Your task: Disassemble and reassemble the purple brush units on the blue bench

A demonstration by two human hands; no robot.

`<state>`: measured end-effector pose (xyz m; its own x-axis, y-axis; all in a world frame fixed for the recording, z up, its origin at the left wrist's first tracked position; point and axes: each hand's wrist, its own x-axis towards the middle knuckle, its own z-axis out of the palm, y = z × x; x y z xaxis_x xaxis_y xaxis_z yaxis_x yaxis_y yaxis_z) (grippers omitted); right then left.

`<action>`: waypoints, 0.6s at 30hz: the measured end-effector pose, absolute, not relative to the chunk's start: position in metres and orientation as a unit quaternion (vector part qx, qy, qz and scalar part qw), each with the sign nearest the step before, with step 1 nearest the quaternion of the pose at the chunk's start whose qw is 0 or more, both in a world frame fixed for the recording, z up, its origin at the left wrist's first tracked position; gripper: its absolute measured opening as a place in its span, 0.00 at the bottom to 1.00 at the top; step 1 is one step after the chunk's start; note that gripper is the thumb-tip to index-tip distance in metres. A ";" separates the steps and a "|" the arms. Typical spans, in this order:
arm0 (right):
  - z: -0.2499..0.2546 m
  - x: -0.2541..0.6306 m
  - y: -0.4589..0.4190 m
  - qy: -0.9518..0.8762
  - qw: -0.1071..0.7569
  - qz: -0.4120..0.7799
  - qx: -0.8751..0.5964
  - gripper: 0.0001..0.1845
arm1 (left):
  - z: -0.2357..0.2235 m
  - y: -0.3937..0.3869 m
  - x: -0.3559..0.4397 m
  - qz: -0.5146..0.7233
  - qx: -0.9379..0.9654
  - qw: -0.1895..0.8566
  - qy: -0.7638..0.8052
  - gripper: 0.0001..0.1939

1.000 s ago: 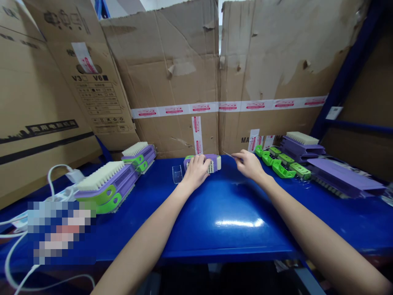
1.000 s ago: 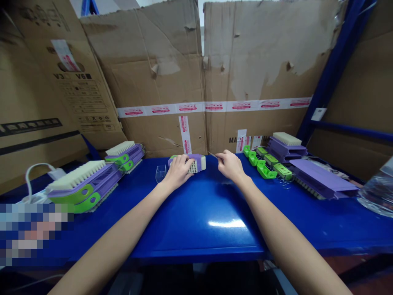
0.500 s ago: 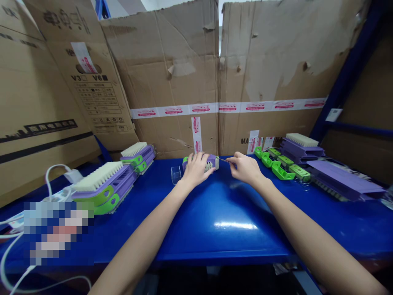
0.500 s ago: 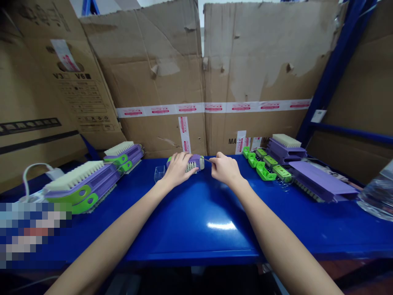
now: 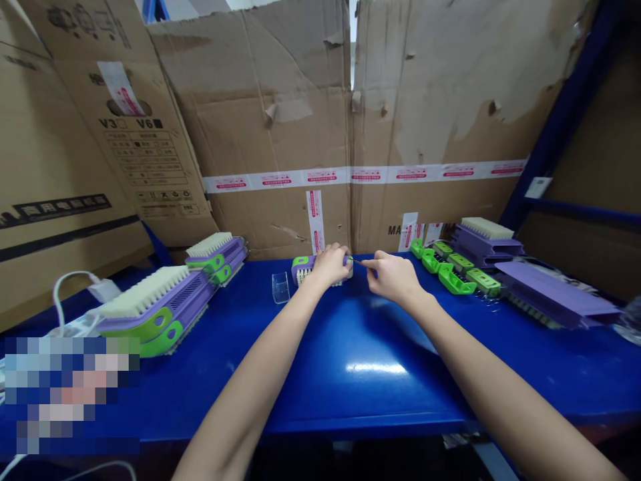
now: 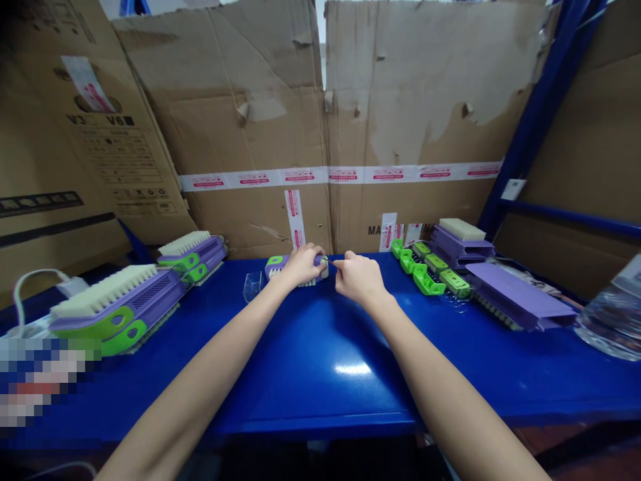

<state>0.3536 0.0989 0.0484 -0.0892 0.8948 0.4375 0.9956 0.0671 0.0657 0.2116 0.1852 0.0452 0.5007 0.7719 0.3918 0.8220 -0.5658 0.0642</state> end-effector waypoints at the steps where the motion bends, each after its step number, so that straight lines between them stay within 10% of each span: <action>1: 0.049 0.353 0.098 -0.716 0.140 -0.176 -0.660 0.21 | 0.045 0.185 0.212 -0.196 -0.862 0.062 -0.463 0.14; 18: 0.038 0.346 0.103 -0.729 0.063 -0.077 -0.677 0.25 | 0.037 0.183 0.210 -0.223 -0.855 0.094 -0.459 0.15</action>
<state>0.3455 0.1034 0.0384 -0.0757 0.9779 0.1951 0.9971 0.0717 0.0271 0.2099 0.1834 0.0370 0.4789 0.7428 0.4679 0.8267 -0.5609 0.0444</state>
